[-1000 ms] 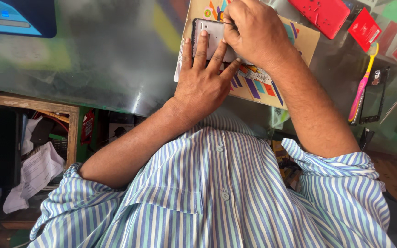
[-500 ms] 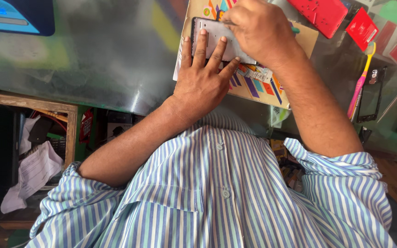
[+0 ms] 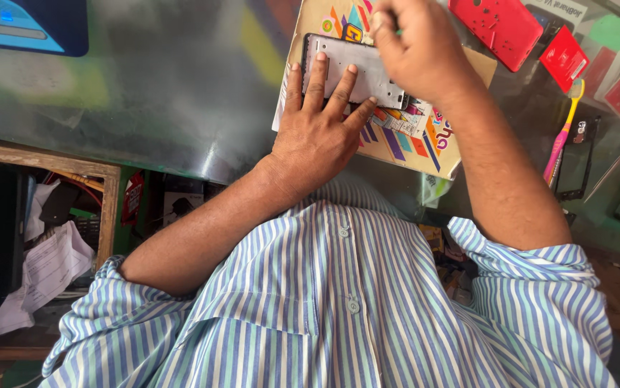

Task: The person cleans a mobile phone frame by hand using a small brush and a pointed tool to remove debris from the edges. They scrape the frame, brush off the particles, and turn the component over to work on different areas.

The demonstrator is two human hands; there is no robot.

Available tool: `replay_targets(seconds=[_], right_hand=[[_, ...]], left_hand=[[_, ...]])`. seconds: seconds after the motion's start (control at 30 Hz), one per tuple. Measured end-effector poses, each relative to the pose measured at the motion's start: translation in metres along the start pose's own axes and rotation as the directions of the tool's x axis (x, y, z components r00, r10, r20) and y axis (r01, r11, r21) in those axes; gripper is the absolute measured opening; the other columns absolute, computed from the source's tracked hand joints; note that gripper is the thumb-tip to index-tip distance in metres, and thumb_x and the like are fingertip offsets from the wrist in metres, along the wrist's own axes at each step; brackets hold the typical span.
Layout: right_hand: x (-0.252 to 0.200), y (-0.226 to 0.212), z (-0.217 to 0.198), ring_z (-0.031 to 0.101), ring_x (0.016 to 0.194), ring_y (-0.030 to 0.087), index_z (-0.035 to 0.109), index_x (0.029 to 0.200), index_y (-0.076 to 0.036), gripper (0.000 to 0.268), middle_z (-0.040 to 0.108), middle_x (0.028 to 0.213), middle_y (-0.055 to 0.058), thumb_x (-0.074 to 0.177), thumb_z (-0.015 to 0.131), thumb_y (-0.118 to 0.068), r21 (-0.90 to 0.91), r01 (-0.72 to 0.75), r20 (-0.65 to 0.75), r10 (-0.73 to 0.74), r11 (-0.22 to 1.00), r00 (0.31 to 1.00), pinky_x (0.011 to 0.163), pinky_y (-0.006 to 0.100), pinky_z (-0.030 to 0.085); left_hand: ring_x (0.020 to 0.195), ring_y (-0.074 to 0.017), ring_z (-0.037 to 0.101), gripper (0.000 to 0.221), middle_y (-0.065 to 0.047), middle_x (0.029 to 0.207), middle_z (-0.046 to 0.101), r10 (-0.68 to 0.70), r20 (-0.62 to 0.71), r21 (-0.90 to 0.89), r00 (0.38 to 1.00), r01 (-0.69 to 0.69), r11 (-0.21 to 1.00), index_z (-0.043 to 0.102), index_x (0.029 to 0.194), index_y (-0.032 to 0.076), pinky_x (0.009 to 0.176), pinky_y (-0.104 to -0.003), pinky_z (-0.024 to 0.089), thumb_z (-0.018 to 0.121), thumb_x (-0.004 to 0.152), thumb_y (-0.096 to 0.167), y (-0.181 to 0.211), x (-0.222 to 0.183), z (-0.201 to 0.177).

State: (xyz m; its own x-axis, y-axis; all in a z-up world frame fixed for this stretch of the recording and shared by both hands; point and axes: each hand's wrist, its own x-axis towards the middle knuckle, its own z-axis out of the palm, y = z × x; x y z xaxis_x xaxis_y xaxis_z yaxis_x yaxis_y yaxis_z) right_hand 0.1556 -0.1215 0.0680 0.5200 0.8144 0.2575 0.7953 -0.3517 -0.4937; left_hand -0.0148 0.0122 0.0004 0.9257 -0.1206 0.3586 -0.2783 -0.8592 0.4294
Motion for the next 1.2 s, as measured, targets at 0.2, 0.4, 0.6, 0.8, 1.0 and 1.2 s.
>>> replay_targets(seconds=[0.2, 0.4, 0.6, 0.8, 1.0, 1.2], right_hand=[[-0.017, 0.000, -0.036, 0.063, 0.076, 0.011, 0.062, 0.101, 0.001, 0.026, 0.069, 0.097, 0.005, 0.116, 0.049, -0.015, 0.519, -0.296, 0.034, 0.327, 0.802, 0.944, 0.065, 0.028, 0.043], [-0.030, 0.020, -0.042, 0.067, 0.077, 0.024, 0.066, 0.096, 0.000, 0.021, 0.068, 0.083, 0.011, 0.113, 0.066, -0.013, -0.488, -0.133, -0.101, 0.095, 0.863, 0.990, 0.069, 0.035, 0.051], [-0.026, 0.008, -0.020, 0.066, 0.075, 0.021, 0.072, 0.107, -0.004, 0.016, 0.068, 0.086, 0.007, 0.100, 0.080, -0.016, 0.071, -0.266, -0.028, 0.268, 0.961, 0.963, 0.066, 0.036, 0.053], [-0.015, 0.006, 0.002, 0.066, 0.069, 0.019, 0.071, 0.099, -0.006, 0.014, 0.068, 0.079, 0.004, 0.094, 0.079, -0.015, -0.106, -0.349, -0.001, 0.351, 0.931, 0.936, 0.061, 0.035, 0.052], [-0.049, 0.025, -0.050, 0.062, 0.088, 0.016, 0.056, 0.108, 0.000, 0.016, 0.065, 0.098, 0.007, 0.108, 0.062, -0.015, 0.230, -0.434, 0.024, 0.441, 0.871, 0.897, 0.080, 0.032, 0.051], [-0.094, 0.004, -0.039, 0.062, 0.096, 0.024, 0.055, 0.115, 0.000, 0.010, 0.061, 0.104, 0.010, 0.114, 0.061, -0.008, 0.089, -0.337, -0.230, 0.348, 0.937, 0.909, 0.088, 0.036, 0.052]], left_hand=[[0.148, -0.0566, 0.027, 0.061, -0.023, 0.159, 0.045, 0.003, 0.040, -0.044, 0.999, -0.001, 0.999, 0.068, 0.142, 0.019, 0.118, -0.076, 0.019, 0.081, 0.086, 0.039, 0.002, -0.003, -0.002], [0.148, -0.0563, 0.027, 0.055, -0.023, 0.159, 0.045, 0.025, 0.023, 0.006, 0.999, -0.025, 1.000, 0.068, 0.142, 0.021, 0.117, -0.077, 0.020, 0.080, 0.090, 0.037, -0.001, 0.001, -0.002], [0.148, -0.0561, 0.030, 0.052, -0.023, 0.158, 0.045, 0.024, 0.025, 0.021, 0.999, -0.025, 0.999, 0.069, 0.142, 0.021, 0.117, -0.077, 0.024, 0.078, 0.093, 0.034, -0.002, -0.001, 0.002], [0.148, -0.0567, 0.032, 0.051, -0.023, 0.158, 0.046, 0.033, 0.013, 0.034, 0.999, -0.034, 0.999, 0.069, 0.143, 0.021, 0.116, -0.078, 0.025, 0.078, 0.094, 0.033, -0.002, -0.001, -0.002], [0.147, -0.0573, 0.032, 0.054, -0.023, 0.158, 0.046, 0.033, 0.000, 0.007, 0.999, -0.033, 0.999, 0.069, 0.141, 0.021, 0.115, -0.077, 0.025, 0.080, 0.090, 0.032, -0.003, 0.004, -0.002], [0.148, -0.0560, 0.033, 0.043, -0.022, 0.157, 0.050, 0.044, -0.016, -0.003, 0.999, -0.044, 0.999, 0.074, 0.137, 0.020, 0.119, -0.074, 0.023, 0.077, 0.095, 0.027, -0.005, 0.006, -0.006]])
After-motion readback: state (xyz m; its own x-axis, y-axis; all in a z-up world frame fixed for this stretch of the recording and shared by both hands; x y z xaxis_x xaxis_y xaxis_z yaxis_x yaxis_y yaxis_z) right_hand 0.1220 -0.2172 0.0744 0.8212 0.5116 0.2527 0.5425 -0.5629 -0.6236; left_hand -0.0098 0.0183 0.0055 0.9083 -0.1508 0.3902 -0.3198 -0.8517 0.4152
